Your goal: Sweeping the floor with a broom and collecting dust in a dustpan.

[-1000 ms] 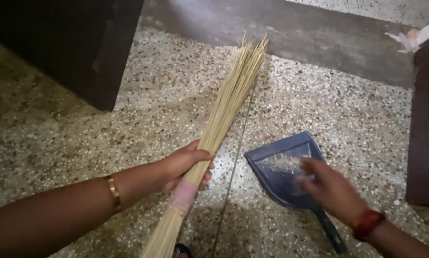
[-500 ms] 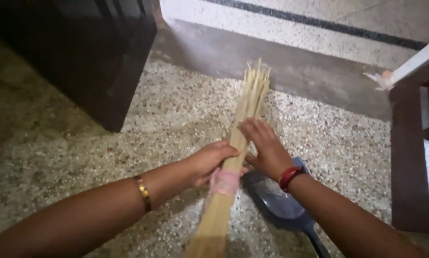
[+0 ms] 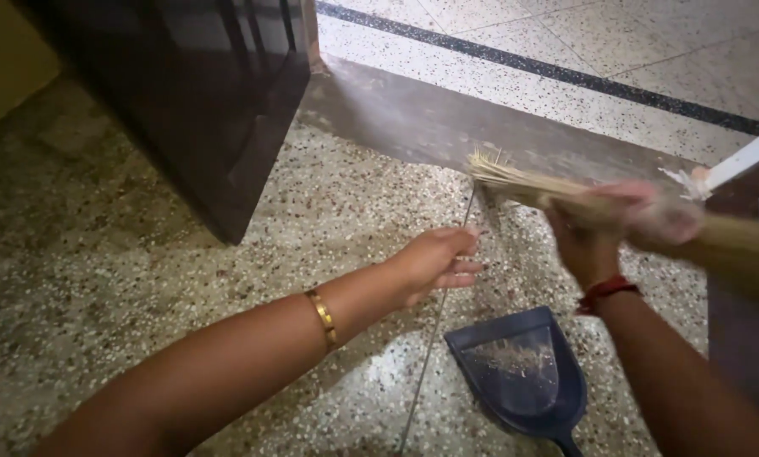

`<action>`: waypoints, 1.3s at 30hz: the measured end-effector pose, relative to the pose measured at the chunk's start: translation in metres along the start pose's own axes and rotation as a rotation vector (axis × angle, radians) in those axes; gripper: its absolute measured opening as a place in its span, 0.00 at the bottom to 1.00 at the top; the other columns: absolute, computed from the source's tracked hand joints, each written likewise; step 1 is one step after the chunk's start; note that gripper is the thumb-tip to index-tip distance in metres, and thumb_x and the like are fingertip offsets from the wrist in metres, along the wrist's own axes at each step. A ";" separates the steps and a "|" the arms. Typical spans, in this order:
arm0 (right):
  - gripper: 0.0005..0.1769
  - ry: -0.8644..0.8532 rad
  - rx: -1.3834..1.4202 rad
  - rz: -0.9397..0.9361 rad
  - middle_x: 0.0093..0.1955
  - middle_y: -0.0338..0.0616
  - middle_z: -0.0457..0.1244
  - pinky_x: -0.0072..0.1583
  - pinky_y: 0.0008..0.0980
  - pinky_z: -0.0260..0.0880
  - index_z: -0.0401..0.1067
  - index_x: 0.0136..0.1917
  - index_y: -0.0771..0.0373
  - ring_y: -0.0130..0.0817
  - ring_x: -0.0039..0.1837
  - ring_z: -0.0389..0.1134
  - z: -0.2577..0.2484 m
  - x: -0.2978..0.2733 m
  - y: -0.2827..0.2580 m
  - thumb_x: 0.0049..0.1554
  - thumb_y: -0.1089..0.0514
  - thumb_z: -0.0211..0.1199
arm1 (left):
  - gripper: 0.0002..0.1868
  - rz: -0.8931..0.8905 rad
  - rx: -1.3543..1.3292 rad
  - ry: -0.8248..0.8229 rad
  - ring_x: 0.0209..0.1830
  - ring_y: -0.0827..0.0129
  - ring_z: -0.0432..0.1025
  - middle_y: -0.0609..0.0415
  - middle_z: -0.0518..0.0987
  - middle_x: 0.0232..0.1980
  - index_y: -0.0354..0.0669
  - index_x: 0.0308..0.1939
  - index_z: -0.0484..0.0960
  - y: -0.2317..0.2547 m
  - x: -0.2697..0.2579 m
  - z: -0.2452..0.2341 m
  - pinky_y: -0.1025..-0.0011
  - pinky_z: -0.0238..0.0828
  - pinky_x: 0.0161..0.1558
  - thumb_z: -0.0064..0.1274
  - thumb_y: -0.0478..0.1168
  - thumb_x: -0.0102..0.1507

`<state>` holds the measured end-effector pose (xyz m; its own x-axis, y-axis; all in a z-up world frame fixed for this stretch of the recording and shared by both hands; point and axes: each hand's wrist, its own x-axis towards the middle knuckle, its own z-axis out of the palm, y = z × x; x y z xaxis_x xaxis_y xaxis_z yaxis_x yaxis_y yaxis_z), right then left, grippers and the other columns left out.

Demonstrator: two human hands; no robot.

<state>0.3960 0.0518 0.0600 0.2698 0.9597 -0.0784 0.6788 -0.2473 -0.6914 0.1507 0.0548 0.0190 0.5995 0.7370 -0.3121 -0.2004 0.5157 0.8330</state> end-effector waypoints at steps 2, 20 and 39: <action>0.21 0.211 -0.135 -0.326 0.43 0.50 0.67 0.49 0.44 0.73 0.75 0.53 0.62 0.43 0.45 0.69 -0.011 0.017 0.037 0.68 0.41 0.60 | 0.18 -0.048 -0.007 0.022 0.54 0.59 0.74 0.51 0.72 0.51 0.37 0.58 0.72 -0.014 0.009 -0.008 0.61 0.79 0.54 0.45 0.45 0.69; 0.24 0.231 0.078 -0.512 0.49 0.50 0.68 0.52 0.38 0.72 0.71 0.59 0.65 0.35 0.51 0.69 -0.103 0.009 0.035 0.61 0.43 0.67 | 0.09 -0.164 0.089 0.148 0.36 0.71 0.72 0.59 0.74 0.36 0.46 0.39 0.77 -0.070 0.026 -0.056 0.66 0.77 0.42 0.54 0.46 0.65; 0.23 0.043 -0.078 -0.170 0.49 0.61 0.68 0.55 0.49 0.75 0.72 0.61 0.70 0.51 0.53 0.72 -0.100 0.018 0.045 0.65 0.48 0.67 | 0.10 -0.188 0.040 0.166 0.30 0.67 0.69 0.54 0.73 0.34 0.43 0.38 0.77 -0.121 0.051 -0.091 0.65 0.69 0.29 0.54 0.45 0.65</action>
<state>0.4999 0.0450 0.0997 0.1744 0.9824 0.0664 0.7675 -0.0934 -0.6342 0.1351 0.0691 -0.1393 0.4874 0.6929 -0.5314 -0.0642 0.6354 0.7696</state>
